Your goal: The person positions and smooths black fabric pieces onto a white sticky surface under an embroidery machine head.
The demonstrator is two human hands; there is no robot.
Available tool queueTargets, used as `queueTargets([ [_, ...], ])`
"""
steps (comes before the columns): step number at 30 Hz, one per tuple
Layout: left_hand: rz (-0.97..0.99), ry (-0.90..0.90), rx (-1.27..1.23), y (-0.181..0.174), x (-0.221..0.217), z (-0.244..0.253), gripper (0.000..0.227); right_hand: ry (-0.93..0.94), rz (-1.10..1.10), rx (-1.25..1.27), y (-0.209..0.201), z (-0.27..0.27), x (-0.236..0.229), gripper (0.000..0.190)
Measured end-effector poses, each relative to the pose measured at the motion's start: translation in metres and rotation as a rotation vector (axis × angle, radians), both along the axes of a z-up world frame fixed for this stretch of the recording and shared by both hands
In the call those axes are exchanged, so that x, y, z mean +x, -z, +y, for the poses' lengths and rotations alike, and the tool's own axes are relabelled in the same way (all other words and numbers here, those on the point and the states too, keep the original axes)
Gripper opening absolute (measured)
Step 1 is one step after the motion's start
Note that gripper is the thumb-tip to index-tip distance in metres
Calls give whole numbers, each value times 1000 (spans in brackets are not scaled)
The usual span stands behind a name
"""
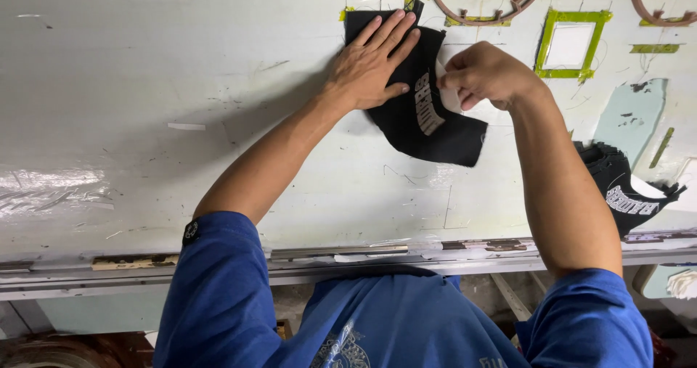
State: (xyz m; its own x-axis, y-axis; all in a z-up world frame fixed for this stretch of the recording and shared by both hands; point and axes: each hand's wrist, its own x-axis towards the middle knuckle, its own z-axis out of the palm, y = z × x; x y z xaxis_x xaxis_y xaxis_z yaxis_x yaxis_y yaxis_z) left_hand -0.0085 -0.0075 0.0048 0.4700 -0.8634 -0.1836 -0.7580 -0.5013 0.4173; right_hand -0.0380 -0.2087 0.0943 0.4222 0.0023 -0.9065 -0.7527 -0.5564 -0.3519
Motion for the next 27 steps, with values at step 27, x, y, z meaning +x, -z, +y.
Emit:
queueTargets([
  [27, -94, -202, -41, -2, 6, 37, 79, -918, -809, -568, 63, 45, 1, 74],
])
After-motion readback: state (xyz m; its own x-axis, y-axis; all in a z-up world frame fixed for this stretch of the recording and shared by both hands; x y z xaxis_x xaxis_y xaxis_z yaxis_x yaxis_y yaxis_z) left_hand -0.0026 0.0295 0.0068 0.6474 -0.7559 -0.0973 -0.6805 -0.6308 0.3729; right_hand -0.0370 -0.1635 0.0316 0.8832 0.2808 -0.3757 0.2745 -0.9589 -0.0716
